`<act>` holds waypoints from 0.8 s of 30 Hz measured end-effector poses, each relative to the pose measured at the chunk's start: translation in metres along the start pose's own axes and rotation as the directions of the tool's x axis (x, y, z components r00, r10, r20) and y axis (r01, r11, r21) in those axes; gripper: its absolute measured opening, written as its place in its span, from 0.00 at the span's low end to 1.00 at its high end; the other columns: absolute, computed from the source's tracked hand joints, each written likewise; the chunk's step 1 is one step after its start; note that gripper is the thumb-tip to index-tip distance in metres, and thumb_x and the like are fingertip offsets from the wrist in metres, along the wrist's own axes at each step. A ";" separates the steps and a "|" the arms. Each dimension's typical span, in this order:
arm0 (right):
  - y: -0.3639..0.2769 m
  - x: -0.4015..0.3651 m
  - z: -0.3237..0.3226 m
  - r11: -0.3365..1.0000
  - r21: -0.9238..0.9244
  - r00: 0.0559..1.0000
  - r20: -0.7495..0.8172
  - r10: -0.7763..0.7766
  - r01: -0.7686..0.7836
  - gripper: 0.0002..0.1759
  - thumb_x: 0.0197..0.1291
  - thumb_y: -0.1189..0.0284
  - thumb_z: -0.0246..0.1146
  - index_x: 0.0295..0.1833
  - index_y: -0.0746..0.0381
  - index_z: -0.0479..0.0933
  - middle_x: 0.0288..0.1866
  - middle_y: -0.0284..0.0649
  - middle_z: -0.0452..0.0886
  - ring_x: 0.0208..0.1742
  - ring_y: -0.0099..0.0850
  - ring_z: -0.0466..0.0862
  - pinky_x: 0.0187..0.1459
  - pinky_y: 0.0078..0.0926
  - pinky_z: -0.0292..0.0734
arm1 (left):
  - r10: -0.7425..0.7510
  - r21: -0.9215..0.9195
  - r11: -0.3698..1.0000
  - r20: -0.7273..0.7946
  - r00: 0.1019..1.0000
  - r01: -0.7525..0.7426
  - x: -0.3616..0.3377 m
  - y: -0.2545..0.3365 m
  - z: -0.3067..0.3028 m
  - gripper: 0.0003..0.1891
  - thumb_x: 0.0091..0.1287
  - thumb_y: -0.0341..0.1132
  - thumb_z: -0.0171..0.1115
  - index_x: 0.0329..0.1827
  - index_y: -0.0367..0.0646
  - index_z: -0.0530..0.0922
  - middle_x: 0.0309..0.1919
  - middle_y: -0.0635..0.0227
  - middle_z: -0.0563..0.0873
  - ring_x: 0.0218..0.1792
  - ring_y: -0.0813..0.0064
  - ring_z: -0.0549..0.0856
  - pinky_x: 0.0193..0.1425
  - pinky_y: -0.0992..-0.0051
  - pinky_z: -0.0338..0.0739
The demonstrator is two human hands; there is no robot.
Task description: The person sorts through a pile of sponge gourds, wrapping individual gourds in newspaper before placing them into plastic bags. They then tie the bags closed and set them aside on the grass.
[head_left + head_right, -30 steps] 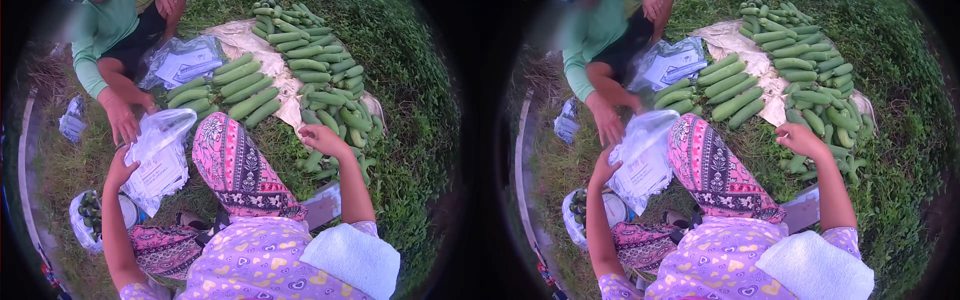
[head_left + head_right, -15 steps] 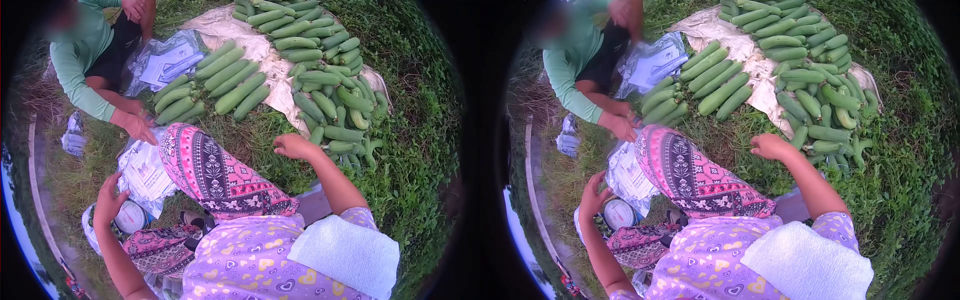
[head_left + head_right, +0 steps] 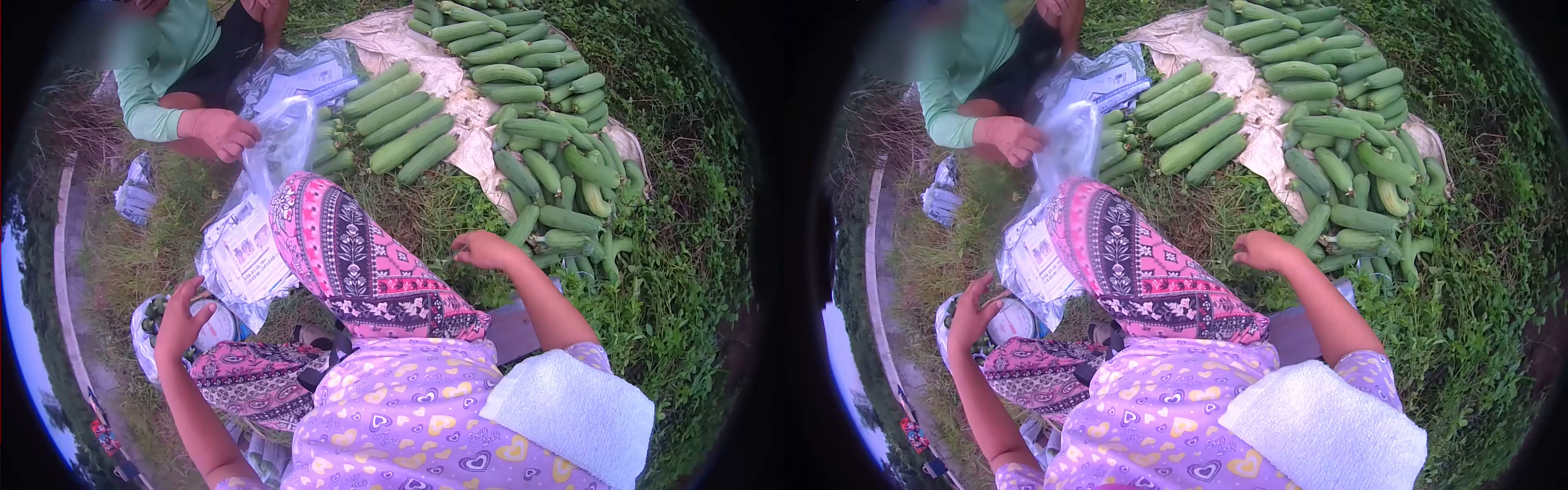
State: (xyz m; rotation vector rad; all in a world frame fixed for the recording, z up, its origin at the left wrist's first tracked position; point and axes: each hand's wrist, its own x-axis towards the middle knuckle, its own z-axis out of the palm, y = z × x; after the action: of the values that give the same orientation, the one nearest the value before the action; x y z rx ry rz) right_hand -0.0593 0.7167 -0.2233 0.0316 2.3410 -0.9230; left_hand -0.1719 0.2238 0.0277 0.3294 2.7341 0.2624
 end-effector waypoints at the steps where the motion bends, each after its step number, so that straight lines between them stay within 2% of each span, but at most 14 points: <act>1: 0.001 -0.002 -0.004 1.000 0.011 0.999 -0.035 -0.013 0.013 0.22 0.58 0.58 0.63 0.54 0.60 0.78 0.48 0.48 0.83 0.49 0.46 0.82 0.53 0.38 0.76 | -0.019 -0.027 0.999 0.002 1.000 0.019 -0.005 0.001 0.000 0.28 0.57 0.32 0.67 0.61 0.34 0.71 0.56 0.52 0.78 0.58 0.56 0.78 0.62 0.66 0.70; 3: -0.004 -0.011 -0.011 0.998 0.037 0.993 -0.111 -0.041 0.045 0.22 0.58 0.61 0.64 0.54 0.63 0.77 0.46 0.48 0.84 0.47 0.45 0.83 0.51 0.37 0.77 | -0.007 -0.047 0.999 -0.019 1.000 0.007 -0.014 0.003 -0.001 0.28 0.57 0.32 0.67 0.61 0.34 0.71 0.57 0.52 0.78 0.58 0.56 0.78 0.63 0.66 0.70; 6: -0.007 -0.018 -0.014 0.982 0.176 0.990 -0.132 -0.049 0.072 0.22 0.58 0.62 0.64 0.53 0.65 0.77 0.45 0.49 0.84 0.46 0.44 0.84 0.50 0.37 0.77 | 0.032 -0.050 0.998 -0.043 0.999 -0.034 -0.021 -0.011 0.003 0.28 0.57 0.33 0.67 0.61 0.35 0.72 0.57 0.52 0.78 0.58 0.57 0.78 0.62 0.66 0.70; 7: -0.008 -0.018 -0.012 0.972 0.207 0.985 -0.155 -0.081 0.112 0.21 0.59 0.64 0.63 0.54 0.66 0.77 0.43 0.45 0.85 0.43 0.36 0.85 0.45 0.33 0.78 | 0.032 -0.061 0.998 -0.046 0.998 -0.034 -0.021 -0.017 0.005 0.28 0.57 0.33 0.67 0.62 0.35 0.72 0.57 0.52 0.78 0.58 0.57 0.78 0.62 0.66 0.70; 10: -0.032 -0.001 -0.018 0.870 0.494 0.999 -0.034 0.033 -0.012 0.20 0.61 0.64 0.62 0.55 0.64 0.76 0.42 0.39 0.84 0.41 0.28 0.84 0.40 0.26 0.78 | 0.035 -0.081 0.996 -0.027 0.999 -0.037 -0.021 -0.023 0.006 0.29 0.57 0.35 0.68 0.62 0.36 0.72 0.56 0.52 0.78 0.57 0.57 0.78 0.61 0.65 0.71; 11: -0.044 0.007 -0.021 0.830 0.557 0.998 -0.060 0.023 0.014 0.19 0.64 0.65 0.59 0.56 0.62 0.75 0.41 0.35 0.83 0.39 0.23 0.82 0.37 0.21 0.76 | 0.037 -0.095 0.995 -0.016 0.999 -0.038 -0.018 -0.026 0.009 0.29 0.57 0.35 0.68 0.62 0.36 0.72 0.56 0.52 0.79 0.57 0.57 0.78 0.61 0.65 0.71; 14: -0.050 0.065 -0.032 0.696 0.717 0.990 -0.125 0.065 0.045 0.17 0.66 0.65 0.57 0.55 0.62 0.75 0.42 0.36 0.82 0.39 0.24 0.82 0.37 0.23 0.76 | 0.054 -0.127 0.990 -0.005 0.999 -0.055 0.002 -0.050 0.028 0.29 0.58 0.39 0.68 0.61 0.36 0.73 0.54 0.52 0.81 0.54 0.57 0.80 0.59 0.65 0.73; 15: -0.043 0.092 -0.035 0.557 0.830 0.986 -0.110 0.125 0.022 0.16 0.67 0.66 0.54 0.55 0.63 0.75 0.41 0.36 0.82 0.38 0.25 0.82 0.37 0.23 0.77 | 0.025 -0.151 0.988 0.016 1.000 -0.022 0.009 -0.052 0.033 0.29 0.58 0.39 0.68 0.61 0.36 0.73 0.53 0.51 0.81 0.54 0.57 0.80 0.59 0.65 0.74; 16: -0.036 0.116 -0.037 0.345 0.937 0.985 -0.102 0.138 0.048 0.16 0.68 0.65 0.54 0.55 0.63 0.74 0.41 0.37 0.82 0.38 0.27 0.82 0.37 0.24 0.78 | -0.016 -0.175 0.984 0.034 0.999 0.022 0.015 -0.056 0.039 0.29 0.58 0.40 0.68 0.61 0.37 0.74 0.53 0.51 0.81 0.54 0.57 0.81 0.58 0.64 0.74; 18: 0.006 0.182 -0.029 0.063 0.997 0.971 -0.061 0.230 0.048 0.14 0.68 0.65 0.55 0.52 0.63 0.73 0.43 0.40 0.81 0.40 0.32 0.83 0.39 0.29 0.80 | -0.061 -0.210 0.975 0.085 0.995 0.077 0.032 -0.079 0.063 0.29 0.58 0.43 0.67 0.60 0.37 0.75 0.53 0.50 0.82 0.53 0.55 0.81 0.58 0.63 0.74; 19: 0.026 0.211 -0.026 0.032 0.999 0.953 -0.032 0.301 0.023 0.14 0.68 0.66 0.55 0.52 0.63 0.72 0.42 0.41 0.81 0.42 0.36 0.83 0.41 0.33 0.81 | -0.080 -0.148 0.985 0.090 0.993 0.093 0.042 -0.097 0.081 0.28 0.58 0.43 0.67 0.60 0.39 0.75 0.53 0.51 0.82 0.53 0.57 0.81 0.58 0.64 0.74; 20: 0.046 0.240 -0.021 0.020 1.000 0.926 -0.017 0.376 0.010 0.17 0.68 0.65 0.55 0.56 0.64 0.69 0.47 0.44 0.79 0.46 0.40 0.82 0.44 0.38 0.81 | -0.097 -0.085 0.991 0.100 0.990 0.106 0.052 -0.114 0.100 0.28 0.58 0.43 0.67 0.61 0.40 0.75 0.54 0.53 0.82 0.54 0.58 0.81 0.59 0.64 0.74; 22: 0.075 0.276 -0.019 0.083 0.995 0.876 0.011 0.482 -0.058 0.27 0.68 0.63 0.54 0.66 0.65 0.59 0.60 0.51 0.70 0.55 0.46 0.78 0.52 0.43 0.78 | -0.159 -0.008 0.987 0.128 0.979 0.161 0.069 -0.129 0.127 0.27 0.59 0.45 0.64 0.60 0.40 0.76 0.54 0.52 0.81 0.55 0.54 0.80 0.59 0.61 0.74; 24: 0.085 0.300 -0.018 0.059 0.989 0.808 0.078 0.584 -0.139 0.30 0.68 0.61 0.55 0.70 0.60 0.56 0.66 0.52 0.65 0.57 0.50 0.76 0.54 0.47 0.75 | -0.265 0.023 0.964 0.194 0.945 0.265 0.077 -0.137 0.146 0.27 0.60 0.46 0.64 0.60 0.43 0.75 0.53 0.53 0.82 0.55 0.55 0.80 0.59 0.60 0.74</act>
State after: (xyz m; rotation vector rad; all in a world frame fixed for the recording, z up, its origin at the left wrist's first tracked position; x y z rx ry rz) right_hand -0.2919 0.7342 -0.4303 1.4175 1.3082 -2.1018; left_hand -0.2122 0.1336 -0.1623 -0.0168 2.5441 0.1518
